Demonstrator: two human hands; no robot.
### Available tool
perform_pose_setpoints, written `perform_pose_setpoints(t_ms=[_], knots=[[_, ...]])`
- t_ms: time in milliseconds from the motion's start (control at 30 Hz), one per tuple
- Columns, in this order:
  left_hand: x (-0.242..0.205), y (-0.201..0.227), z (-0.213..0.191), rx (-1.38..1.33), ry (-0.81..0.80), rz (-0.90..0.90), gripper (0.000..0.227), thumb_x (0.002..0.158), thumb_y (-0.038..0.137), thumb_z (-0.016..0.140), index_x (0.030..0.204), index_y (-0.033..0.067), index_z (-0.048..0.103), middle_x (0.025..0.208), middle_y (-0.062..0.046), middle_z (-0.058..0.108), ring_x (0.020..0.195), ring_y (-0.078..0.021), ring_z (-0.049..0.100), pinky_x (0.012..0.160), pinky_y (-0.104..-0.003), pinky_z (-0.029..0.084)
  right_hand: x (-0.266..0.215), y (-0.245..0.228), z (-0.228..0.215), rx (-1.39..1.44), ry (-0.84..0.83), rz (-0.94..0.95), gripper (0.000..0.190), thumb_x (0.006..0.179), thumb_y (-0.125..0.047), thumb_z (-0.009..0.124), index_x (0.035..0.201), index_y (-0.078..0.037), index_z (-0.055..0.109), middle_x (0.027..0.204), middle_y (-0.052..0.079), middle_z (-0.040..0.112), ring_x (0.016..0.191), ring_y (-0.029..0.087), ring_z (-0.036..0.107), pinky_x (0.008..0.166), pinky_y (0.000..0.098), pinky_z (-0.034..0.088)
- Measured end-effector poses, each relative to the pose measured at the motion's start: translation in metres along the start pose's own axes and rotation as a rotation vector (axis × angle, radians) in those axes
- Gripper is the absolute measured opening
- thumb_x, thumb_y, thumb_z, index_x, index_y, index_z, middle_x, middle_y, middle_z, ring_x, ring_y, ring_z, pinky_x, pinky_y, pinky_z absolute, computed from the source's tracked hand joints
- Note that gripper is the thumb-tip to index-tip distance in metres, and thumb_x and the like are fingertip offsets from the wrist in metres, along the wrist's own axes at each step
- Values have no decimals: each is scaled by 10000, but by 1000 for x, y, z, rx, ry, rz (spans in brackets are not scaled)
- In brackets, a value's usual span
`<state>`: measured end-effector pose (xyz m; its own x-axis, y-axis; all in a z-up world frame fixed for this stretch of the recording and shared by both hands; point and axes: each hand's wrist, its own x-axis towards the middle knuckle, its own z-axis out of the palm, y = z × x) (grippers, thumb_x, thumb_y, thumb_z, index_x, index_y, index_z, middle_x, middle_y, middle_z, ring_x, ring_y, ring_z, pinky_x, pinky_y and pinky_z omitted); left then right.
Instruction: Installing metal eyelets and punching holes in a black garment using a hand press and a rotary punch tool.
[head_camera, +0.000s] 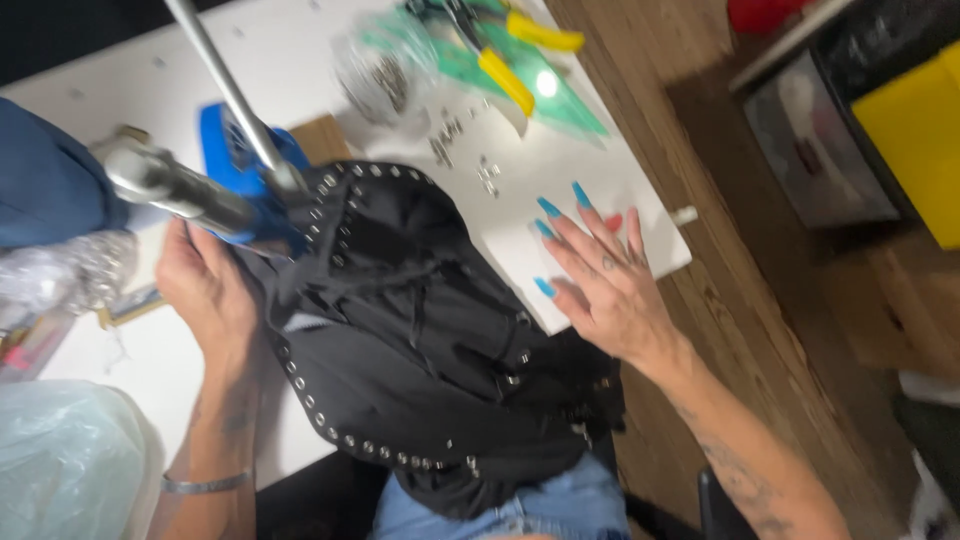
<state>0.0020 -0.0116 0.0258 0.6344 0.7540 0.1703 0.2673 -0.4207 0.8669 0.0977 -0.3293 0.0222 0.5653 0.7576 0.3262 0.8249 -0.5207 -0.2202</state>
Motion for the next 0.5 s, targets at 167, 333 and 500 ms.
perform_pose_setpoints(t_ms=[167,333,500], knots=[[2,-16,6,-88,20,76,280,1013,214,346,818,51,464,755,-21,492,724,-103,413,653,-274,380,-22,8,-4,-8,51,-91,305,847,-104,554,1152,-81,562,1241,94,506,1240,332,360,1055,550,113],[-1,-10,6,-99,2,21,309,1026,262,358,788,85,445,728,0,515,690,-77,409,632,-250,383,-35,25,4,104,99,-77,398,835,-114,608,1205,-49,477,1301,127,417,1229,319,402,1082,564,161],[2,-18,5,-93,13,50,299,1027,248,350,803,71,442,754,6,482,721,-84,379,643,-260,368,-29,32,-2,-36,130,-233,344,912,-302,390,1095,-100,599,1156,92,571,1117,347,511,1028,560,197]])
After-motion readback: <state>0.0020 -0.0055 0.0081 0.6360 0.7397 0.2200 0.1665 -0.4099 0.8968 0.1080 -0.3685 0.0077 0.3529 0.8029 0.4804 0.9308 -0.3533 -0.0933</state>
